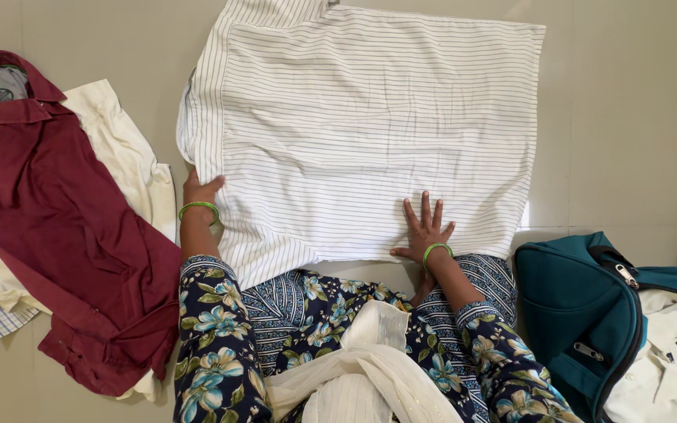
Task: The person sits on the floor and folds a white shirt with thin vertical stripes. They first button the shirt, then lay it flat, fold the sleeves inward, and fold the body into a compact rectangle.
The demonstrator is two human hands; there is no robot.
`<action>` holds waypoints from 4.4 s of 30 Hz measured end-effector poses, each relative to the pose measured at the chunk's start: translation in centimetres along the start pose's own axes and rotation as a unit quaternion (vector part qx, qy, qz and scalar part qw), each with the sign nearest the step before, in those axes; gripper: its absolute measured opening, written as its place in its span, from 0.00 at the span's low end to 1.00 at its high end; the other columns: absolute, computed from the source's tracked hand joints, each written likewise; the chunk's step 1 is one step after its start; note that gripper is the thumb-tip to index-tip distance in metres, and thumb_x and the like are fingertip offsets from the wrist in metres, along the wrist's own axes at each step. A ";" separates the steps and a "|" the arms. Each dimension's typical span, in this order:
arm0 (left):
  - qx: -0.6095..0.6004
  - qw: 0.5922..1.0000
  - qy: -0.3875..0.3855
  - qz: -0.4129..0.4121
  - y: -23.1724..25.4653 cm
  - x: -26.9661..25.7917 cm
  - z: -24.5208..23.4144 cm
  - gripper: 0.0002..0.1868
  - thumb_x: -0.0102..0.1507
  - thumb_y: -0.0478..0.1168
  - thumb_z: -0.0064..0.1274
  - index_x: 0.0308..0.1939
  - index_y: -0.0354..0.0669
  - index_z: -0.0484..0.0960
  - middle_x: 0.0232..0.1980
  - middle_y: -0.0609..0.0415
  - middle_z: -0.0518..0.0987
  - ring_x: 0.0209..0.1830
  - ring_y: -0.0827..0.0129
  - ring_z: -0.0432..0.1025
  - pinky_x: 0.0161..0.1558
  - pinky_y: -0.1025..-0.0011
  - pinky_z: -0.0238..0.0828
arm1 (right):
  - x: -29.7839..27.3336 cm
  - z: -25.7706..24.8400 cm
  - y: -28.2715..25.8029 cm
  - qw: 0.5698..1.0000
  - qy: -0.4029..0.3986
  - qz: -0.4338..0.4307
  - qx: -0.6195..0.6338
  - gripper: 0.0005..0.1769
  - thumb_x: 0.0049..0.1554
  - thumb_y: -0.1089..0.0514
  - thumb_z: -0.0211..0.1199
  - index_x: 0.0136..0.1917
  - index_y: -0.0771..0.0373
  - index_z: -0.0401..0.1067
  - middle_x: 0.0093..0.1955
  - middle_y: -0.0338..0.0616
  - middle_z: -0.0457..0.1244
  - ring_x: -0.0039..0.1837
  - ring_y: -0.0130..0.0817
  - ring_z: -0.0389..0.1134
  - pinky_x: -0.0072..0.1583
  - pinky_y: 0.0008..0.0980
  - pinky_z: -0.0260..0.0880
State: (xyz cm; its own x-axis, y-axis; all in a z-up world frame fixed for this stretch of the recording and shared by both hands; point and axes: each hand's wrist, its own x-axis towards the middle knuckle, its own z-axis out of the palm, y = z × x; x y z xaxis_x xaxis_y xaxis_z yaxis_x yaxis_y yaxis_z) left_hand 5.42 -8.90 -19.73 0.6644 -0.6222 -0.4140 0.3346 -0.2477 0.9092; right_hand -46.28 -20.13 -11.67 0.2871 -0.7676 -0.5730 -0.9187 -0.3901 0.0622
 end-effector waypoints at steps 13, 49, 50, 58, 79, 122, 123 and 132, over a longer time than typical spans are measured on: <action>0.172 0.976 0.131 -0.017 -0.3 -4.8 1.2 0.25 0.61 0.44 0.68 0.54 0.30 0.81 0.52 0.46 0.83 0.49 0.62 0.77 0.53 0.67 0.71 | 1.1 1.2 0.7 1.000 -0.009 0.001 0.017 0.85 0.31 0.19 0.76 0.83 0.29 0.19 0.86 0.45 0.10 0.84 0.60 0.08 0.71 0.85 0.29; -0.041 0.995 0.028 0.082 -1.0 2.1 0.5 0.42 0.47 0.16 0.50 0.66 0.38 0.66 0.66 0.50 0.73 0.64 0.62 0.70 0.64 0.71 0.65 | 1.1 0.8 0.5 0.999 -0.035 -0.004 0.011 0.84 0.33 0.21 0.76 0.83 0.30 0.19 0.85 0.45 0.09 0.84 0.60 0.08 0.70 0.87 0.28; -0.034 0.995 0.029 0.085 -1.4 2.3 0.4 0.42 0.47 0.16 0.50 0.65 0.39 0.65 0.65 0.50 0.73 0.63 0.62 0.70 0.64 0.71 0.65 | 1.1 0.8 0.5 0.999 -0.035 -0.004 0.009 0.83 0.33 0.20 0.76 0.83 0.30 0.19 0.85 0.45 0.09 0.84 0.60 0.08 0.70 0.87 0.28; 0.155 0.959 0.108 0.212 -1.4 1.6 -0.1 0.37 0.58 0.31 0.68 0.65 0.33 0.62 0.64 0.42 0.72 0.63 0.56 0.69 0.67 0.67 0.62 | 1.0 0.8 0.4 0.999 -0.034 -0.007 0.007 0.83 0.33 0.20 0.75 0.83 0.30 0.20 0.85 0.45 0.09 0.84 0.61 0.09 0.70 0.87 0.28; 0.521 0.853 -0.002 -0.040 -3.1 -7.5 -7.2 0.43 0.53 0.47 0.70 0.65 0.39 0.64 0.54 0.35 0.82 0.56 0.44 0.76 0.59 0.56 0.71 | 3.1 0.4 10.8 0.975 -0.029 0.166 0.145 0.60 0.50 0.28 0.65 0.83 0.25 0.31 0.88 0.29 0.21 0.86 0.53 0.22 0.73 0.82 0.37; 0.749 0.661 -0.019 0.041 0.7 -5.9 0.8 0.74 0.42 0.82 0.55 0.82 0.64 0.35 0.84 0.43 0.28 0.83 0.42 0.21 0.67 0.20 0.25 | 5.3 4.8 22.6 0.967 0.061 0.206 0.140 0.88 0.31 0.22 0.78 0.85 0.42 0.21 0.86 0.56 0.22 0.85 0.64 0.25 0.78 0.64 0.42; 0.756 0.653 -0.018 0.035 0.5 -5.9 1.0 0.72 0.44 0.81 0.55 0.82 0.62 0.35 0.84 0.43 0.28 0.83 0.42 0.21 0.67 0.21 0.25 | 5.7 5.8 23.3 0.967 0.111 0.179 0.143 0.88 0.31 0.22 0.78 0.85 0.45 0.23 0.85 0.60 0.25 0.85 0.61 0.27 0.80 0.60 0.38; 0.694 0.705 -0.019 0.145 -4.0 -9.7 7.2 0.43 0.61 0.36 0.49 0.81 0.49 0.53 0.87 0.46 0.41 0.85 0.50 0.33 0.73 0.31 0.29 | 5.3 7.8 24.4 0.971 0.098 0.175 0.132 0.84 0.32 0.26 0.80 0.86 0.41 0.29 0.86 0.60 0.28 0.86 0.57 0.26 0.81 0.55 0.30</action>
State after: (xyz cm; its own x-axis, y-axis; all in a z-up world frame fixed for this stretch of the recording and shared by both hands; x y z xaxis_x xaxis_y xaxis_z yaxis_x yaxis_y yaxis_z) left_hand -7.17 -7.26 -19.04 0.5435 -0.8089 -0.2242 -0.8049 -0.5780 0.1341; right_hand -69.30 -29.78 -19.60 -0.0318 -0.9216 -0.3869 -0.9994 0.0349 -0.0011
